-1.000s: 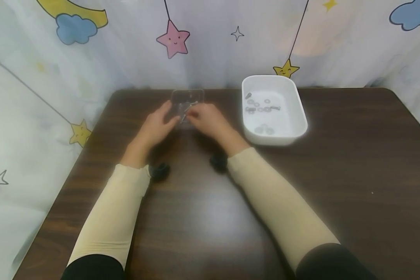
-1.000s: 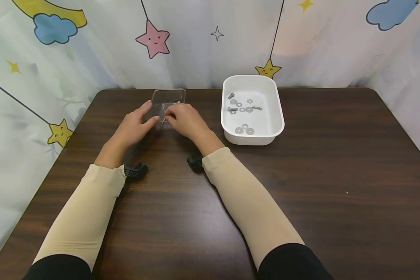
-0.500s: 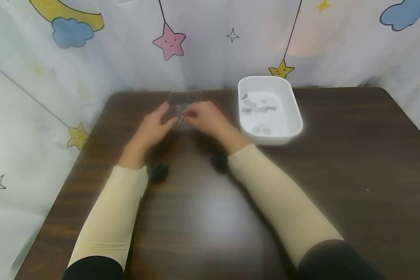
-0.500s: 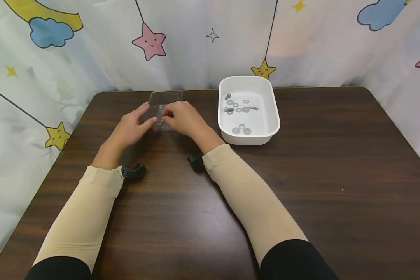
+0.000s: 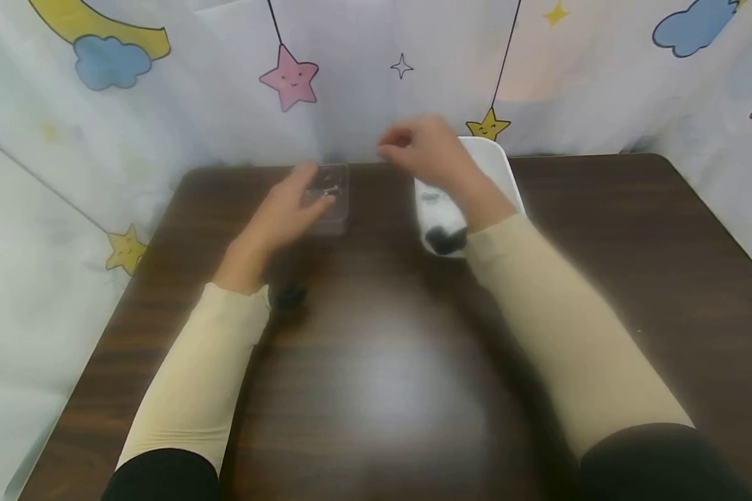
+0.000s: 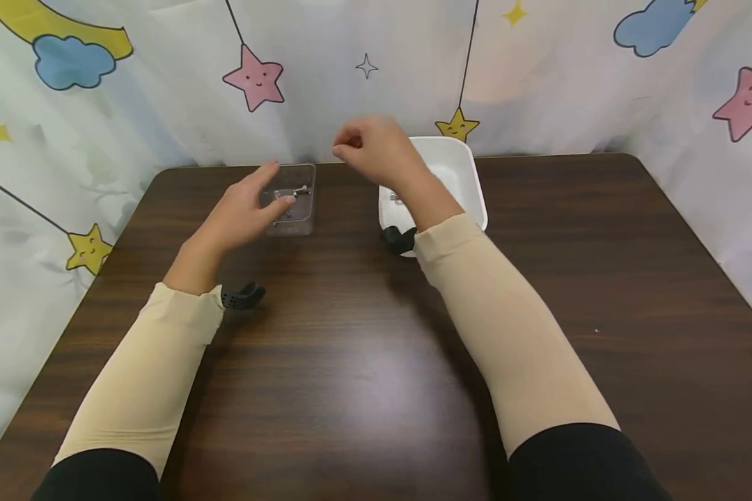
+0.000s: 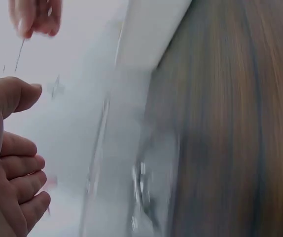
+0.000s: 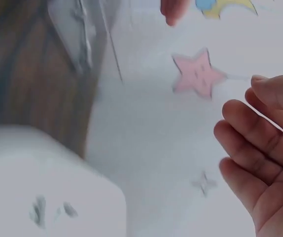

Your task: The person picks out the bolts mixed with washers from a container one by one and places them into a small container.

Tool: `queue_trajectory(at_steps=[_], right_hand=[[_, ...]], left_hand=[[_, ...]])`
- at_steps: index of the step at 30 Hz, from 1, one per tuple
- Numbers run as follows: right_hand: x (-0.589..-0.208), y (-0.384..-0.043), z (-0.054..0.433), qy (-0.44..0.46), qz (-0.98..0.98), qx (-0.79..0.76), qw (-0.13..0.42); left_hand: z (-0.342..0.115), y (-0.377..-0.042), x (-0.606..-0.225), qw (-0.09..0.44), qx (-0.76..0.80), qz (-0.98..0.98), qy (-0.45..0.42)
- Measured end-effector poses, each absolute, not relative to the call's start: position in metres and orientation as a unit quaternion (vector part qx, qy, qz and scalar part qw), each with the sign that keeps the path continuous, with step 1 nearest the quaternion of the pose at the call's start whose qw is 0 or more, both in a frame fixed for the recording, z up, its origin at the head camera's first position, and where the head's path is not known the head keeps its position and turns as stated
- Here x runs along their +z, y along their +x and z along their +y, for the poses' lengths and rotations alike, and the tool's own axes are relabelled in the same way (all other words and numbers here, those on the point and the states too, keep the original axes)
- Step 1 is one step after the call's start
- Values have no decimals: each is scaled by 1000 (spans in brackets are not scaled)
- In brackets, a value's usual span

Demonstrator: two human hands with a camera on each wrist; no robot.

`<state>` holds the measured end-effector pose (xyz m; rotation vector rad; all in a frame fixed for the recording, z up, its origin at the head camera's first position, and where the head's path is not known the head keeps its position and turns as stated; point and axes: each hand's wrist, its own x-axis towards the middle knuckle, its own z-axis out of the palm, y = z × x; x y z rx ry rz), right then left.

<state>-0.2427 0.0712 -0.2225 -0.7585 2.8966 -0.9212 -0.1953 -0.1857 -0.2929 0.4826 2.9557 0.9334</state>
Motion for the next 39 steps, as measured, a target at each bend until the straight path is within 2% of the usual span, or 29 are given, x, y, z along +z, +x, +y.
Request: queue_trajectory(at_steps=[4, 7, 11, 17, 23, 32, 39], right_hand=[[-208, -257, 94, -225, 930, -290, -5], [-205, -270, 110, -213, 941, -264, 7], [-208, -287, 128, -190, 952, -234, 58], [-229, -304, 140, -173, 957, -194, 131], [-250, -316, 145, -158, 956, -164, 183], [-262, -325, 139, -158, 943, -126, 264], [-272, -327, 130, -186, 936, -100, 281]], left_hand=[[-151, -197, -286, 24, 265, 943, 201], [-126, -198, -287, 40, 254, 940, 225], [-97, -200, -296, 57, 264, 930, 250], [-70, -206, -315, 53, 279, 920, 268], [-58, -208, -327, 64, 272, 925, 258], [-55, -211, -335, 47, 285, 922, 257], [-57, -211, -334, 38, 283, 920, 267]])
